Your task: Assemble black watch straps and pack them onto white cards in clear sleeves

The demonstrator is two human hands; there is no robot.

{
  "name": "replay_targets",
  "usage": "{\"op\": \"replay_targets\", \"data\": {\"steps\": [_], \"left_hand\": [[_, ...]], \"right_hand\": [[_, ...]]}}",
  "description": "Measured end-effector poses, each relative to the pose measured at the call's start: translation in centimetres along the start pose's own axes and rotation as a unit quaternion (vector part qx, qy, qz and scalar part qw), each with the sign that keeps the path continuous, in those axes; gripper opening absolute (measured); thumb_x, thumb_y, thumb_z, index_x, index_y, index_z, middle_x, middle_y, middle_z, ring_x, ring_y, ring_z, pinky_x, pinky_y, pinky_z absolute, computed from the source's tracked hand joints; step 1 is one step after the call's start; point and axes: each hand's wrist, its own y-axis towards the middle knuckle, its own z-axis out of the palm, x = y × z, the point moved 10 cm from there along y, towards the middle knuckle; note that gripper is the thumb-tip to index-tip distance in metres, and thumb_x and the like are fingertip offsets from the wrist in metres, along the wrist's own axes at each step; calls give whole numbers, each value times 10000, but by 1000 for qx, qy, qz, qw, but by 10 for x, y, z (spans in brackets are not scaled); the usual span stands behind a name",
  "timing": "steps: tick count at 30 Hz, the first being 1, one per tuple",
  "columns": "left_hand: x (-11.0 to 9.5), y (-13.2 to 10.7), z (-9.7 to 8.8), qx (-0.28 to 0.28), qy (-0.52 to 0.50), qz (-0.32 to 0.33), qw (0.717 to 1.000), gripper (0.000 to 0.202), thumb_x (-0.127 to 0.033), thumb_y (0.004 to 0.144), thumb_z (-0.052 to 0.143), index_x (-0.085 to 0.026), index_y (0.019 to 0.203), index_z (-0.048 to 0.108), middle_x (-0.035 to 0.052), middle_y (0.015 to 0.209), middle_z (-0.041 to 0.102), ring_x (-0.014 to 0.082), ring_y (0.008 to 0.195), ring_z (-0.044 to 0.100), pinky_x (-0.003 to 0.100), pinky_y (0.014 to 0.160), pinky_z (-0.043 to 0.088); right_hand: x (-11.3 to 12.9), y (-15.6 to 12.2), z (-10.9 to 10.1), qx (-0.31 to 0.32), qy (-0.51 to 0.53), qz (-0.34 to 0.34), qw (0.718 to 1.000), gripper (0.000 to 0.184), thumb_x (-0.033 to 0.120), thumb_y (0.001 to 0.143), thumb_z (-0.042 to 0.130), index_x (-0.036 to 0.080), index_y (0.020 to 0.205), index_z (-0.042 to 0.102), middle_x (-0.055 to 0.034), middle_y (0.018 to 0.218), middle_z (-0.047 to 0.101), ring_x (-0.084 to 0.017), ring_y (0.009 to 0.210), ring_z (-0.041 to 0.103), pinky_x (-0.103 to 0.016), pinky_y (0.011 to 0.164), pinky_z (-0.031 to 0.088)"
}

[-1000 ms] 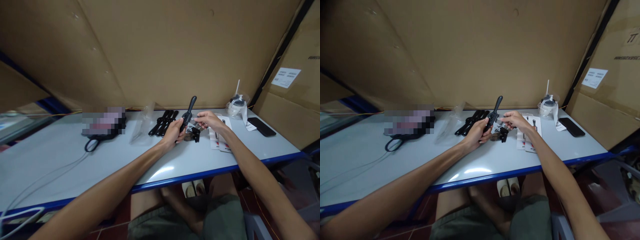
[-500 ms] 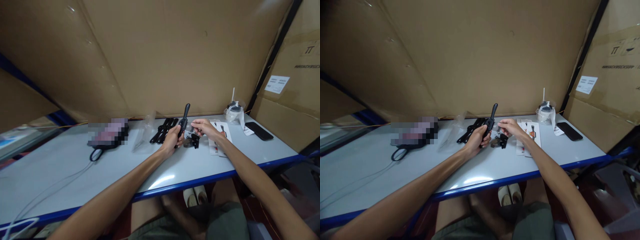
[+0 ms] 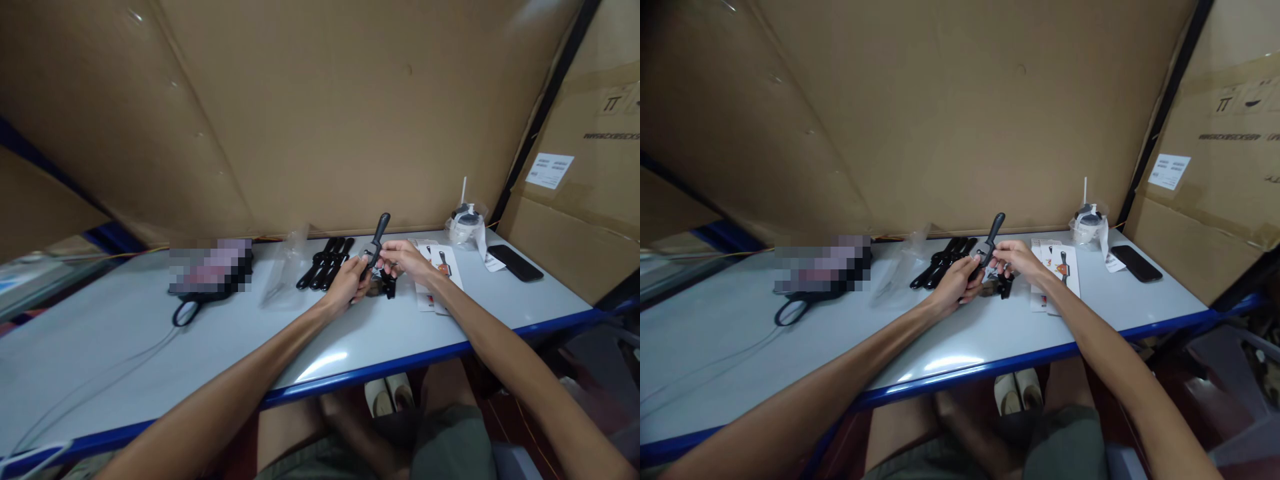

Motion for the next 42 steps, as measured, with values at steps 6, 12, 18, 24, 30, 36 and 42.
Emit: {"op": "replay_targets", "data": {"steps": [6,12,18,24,30,36,42], "left_hand": [[3,0,-1,-3,-12,-16,1000,410,-554,952,622,-210,789,472,-95,471,386,44,309,239,151,318,175],[1,3,-2,1,-14,-4,1000,401,-537,960,615,-197,781,499,-88,458,387,46,306,243,157,318,184],[-2,2,-5,-22,-4,5,1000,363,-474,1000,567,-199,775,489,-84,460,391,52,308,251,154,316,178],[2,1,-15,-65,-21,-18,997,330,-431,1012,557,-193,793,490,-86,473,397,49,323,259,146,324,184],[0,-1,-11,-64,-8,-12,998,330,-422,1000,571,-188,780,498,-86,469,392,48,325,257,149,322,188],[-2,-2,-13,-93,-9,-23,995,331,-319,1067,399,-187,775,484,-88,449,370,53,312,230,152,314,176],[-2,-3,-12,-97,-14,-32,995,355,-295,1083,340,-188,775,479,-90,444,358,54,314,217,161,319,164]], "right_hand": [[1,0,-6,-38,-11,-6,999,156,250,837,682,173,736,591,4,683,680,-76,489,546,-164,404,390],[0,2,-5,-37,-26,-7,999,134,232,843,654,178,739,588,8,667,677,-82,501,549,-167,415,398],[6,1,-19,-79,-97,-15,992,134,263,904,588,186,796,604,-1,706,679,-98,500,543,-196,454,386],[35,-14,-71,-235,-518,-47,821,138,195,920,585,211,909,721,-67,892,759,-216,895,696,-273,736,458],[5,-2,-47,-114,-623,-23,773,343,184,916,599,229,1224,741,-93,1183,764,-254,1157,661,-312,917,479],[12,-8,-49,-135,-674,11,726,356,181,953,539,154,1241,746,-164,1248,741,-290,1191,658,-333,949,476],[4,-11,-60,-77,-692,65,715,323,421,952,678,137,1074,774,-190,1193,741,-310,1147,668,-318,842,469]]}}
